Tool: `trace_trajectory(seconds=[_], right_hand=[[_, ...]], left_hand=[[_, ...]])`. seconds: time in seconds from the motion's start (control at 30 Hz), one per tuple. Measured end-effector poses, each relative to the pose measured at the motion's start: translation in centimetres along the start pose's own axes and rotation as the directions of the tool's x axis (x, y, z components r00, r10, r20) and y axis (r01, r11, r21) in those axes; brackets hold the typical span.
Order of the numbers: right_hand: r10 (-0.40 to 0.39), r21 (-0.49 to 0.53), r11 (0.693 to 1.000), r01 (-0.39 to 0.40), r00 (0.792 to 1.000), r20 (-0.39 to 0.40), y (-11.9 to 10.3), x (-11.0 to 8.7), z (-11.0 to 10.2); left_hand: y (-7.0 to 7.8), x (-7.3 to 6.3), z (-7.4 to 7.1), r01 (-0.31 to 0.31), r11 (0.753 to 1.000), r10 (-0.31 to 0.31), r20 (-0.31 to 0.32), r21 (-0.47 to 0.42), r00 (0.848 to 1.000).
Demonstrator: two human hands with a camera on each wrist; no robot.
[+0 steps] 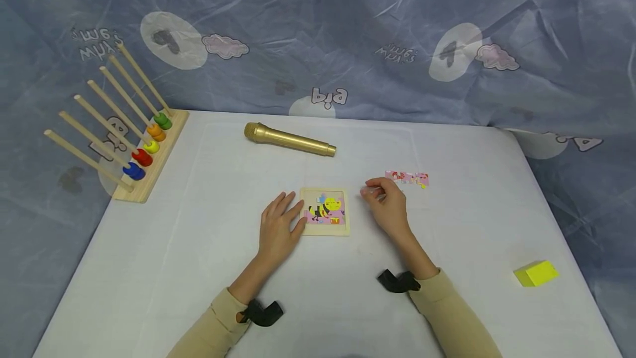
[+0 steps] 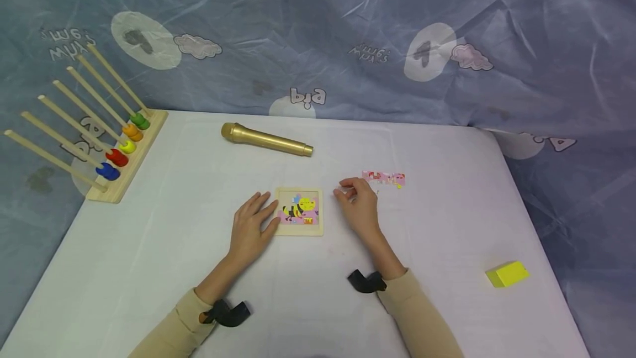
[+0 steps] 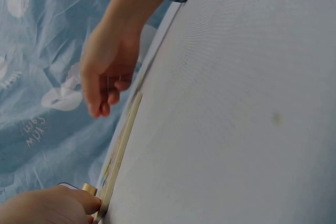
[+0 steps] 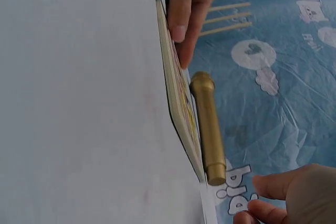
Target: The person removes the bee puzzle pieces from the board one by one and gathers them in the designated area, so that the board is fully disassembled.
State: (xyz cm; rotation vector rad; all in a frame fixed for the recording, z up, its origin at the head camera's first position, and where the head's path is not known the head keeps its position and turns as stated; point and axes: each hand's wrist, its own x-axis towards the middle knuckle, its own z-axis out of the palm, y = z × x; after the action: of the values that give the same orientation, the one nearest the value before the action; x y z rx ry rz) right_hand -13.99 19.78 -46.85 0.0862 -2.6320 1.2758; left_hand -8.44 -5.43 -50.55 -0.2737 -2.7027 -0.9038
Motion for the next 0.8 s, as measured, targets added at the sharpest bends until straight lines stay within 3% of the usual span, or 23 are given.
trace_trajectory(seconds=[0.27,0.5,0.8], right_hand=[[-0.101,0.04,0.995,0.096,0.98,0.173,-3.1,-0.5,3.0],[-0.181,0.08,0.982,0.169,0.966,0.186,-3.5,-1.0,4.8],[-0.178,0.075,0.983,0.166,0.964,0.197,-3.7,-1.1,5.1]], left_hand=[[0.1,0.0,0.0,0.008,1.0,-0.008,0.011,-0.009,1.0],[0.0,0.0,0.0,0.007,1.0,-0.007,0.021,0.004,1.0],[0.0,0.0,-0.1,0.003,1.0,-0.003,0.014,0.013,1.0]])
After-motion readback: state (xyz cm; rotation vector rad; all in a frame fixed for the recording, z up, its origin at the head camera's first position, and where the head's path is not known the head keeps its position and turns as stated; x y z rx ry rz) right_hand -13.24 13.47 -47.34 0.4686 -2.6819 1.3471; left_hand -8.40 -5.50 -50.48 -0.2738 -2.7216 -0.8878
